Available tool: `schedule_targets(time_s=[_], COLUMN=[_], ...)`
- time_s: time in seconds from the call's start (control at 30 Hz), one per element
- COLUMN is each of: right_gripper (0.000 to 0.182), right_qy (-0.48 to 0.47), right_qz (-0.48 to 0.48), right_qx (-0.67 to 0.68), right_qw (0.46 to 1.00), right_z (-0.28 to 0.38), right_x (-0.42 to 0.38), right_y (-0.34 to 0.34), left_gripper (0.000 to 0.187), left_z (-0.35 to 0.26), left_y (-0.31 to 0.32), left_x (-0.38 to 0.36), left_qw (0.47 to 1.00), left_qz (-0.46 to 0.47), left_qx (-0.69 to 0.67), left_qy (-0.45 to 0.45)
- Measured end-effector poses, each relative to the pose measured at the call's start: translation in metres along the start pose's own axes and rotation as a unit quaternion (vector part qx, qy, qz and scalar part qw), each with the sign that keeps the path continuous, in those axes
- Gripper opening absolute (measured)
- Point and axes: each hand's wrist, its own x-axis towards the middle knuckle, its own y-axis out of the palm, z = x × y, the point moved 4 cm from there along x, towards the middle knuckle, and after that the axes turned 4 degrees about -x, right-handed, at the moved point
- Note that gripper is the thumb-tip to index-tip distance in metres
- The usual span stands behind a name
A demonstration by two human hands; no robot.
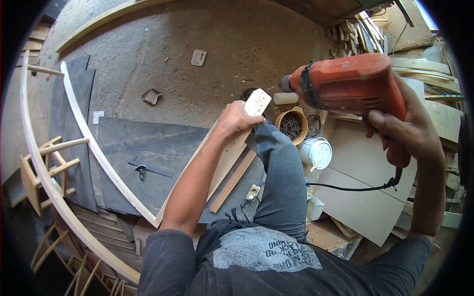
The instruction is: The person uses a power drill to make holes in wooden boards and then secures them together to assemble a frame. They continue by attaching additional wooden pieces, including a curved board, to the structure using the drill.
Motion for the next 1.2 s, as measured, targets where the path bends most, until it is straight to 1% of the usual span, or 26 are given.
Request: schedule_targets(time_s=[0.07, 0.13, 0.2, 0.27, 0.37, 0.47, 0.53, 0.6, 0.67, 0.77, 0.93, 1.0, 1.07, 1.13, 1.2], right_gripper=[0.082, 0.079, 0.077, 0.077, 0.078, 0.077, 0.078, 0.077, 0.077, 0.076, 0.071, 0.069, 0.068, 0.067, 0.066], right_qy=[0.024, 0.018, -0.007, -0.017, -0.014, -0.010, -0.029, -0.020, -0.009, -0.007, 0.033, 0.023, 0.012, 0.010, 0.006], right_qz=[0.046, 0.047, 0.062, 0.064, 0.061, 0.071, 0.070, 0.070, 0.068, 0.065, 0.099, 0.096, 0.094, 0.110, 0.105], right_qx=[-0.029, -0.018, 0.003, 0.008, 0.011, 0.005, 0.004, 0.001, -0.003, -0.011, -0.030, -0.038, -0.049, -0.073, -0.066], right_qw=[0.998, 0.999, 0.998, 0.998, 0.998, 0.997, 0.997, 0.997, 0.998, 0.998, 0.994, 0.994, 0.994, 0.991, 0.992], right_z=[-0.002, -0.002, -0.008, -0.011, -0.008, -0.005, -0.005, -0.003, -0.004, -0.004, 0.002, 0.002, 0.004, 0.004, 0.002], right_x=[0.005, 0.010, 0.014, 0.015, 0.015, 0.017, 0.019, 0.019, 0.019, 0.021, 0.026, 0.028, 0.032, 0.033, 0.036], right_y=[0.006, 0.012, 0.017, 0.019, 0.020, 0.023, 0.025, 0.024, 0.023, 0.022, 0.021, 0.023, 0.022, 0.023, 0.025], left_gripper=[0.069, 0.069, 0.068, 0.069, 0.073, 0.073, 0.073, 0.073, 0.066, 0.065, 0.065, 0.065, 0.064, 0.063, 0.063], left_z=[0.001, 0.000, 0.000, -0.003, -0.007, -0.004, -0.007, -0.007, -0.007, -0.004, -0.004, -0.004, -0.005, -0.009, -0.011], left_y=[0.001, -0.001, -0.001, -0.003, -0.004, -0.002, -0.004, -0.004, -0.003, -0.002, -0.004, -0.004, -0.003, -0.006, -0.007], left_x=[0.000, -0.003, -0.006, -0.008, -0.010, -0.009, -0.011, -0.012, -0.011, -0.009, -0.012, -0.012, -0.008, -0.013, -0.014], left_qw=[1.000, 0.999, 0.999, 1.000, 1.000, 1.000, 1.000, 1.000, 1.000, 1.000, 1.000, 1.000, 0.999, 1.000, 1.000], left_qz=[-0.005, -0.013, -0.014, -0.001, 0.008, 0.003, 0.005, 0.008, 0.004, 0.000, -0.005, -0.006, 0.002, 0.006, 0.010], left_qx=[-0.001, 0.039, 0.036, 0.007, 0.003, 0.000, 0.001, 0.003, 0.015, 0.023, 0.007, -0.003, 0.038, 0.027, 0.016], left_qy=[0.013, -0.002, -0.013, -0.013, -0.021, -0.019, -0.022, -0.025, -0.015, -0.019, -0.008, -0.004, -0.005, -0.001, 0.002])
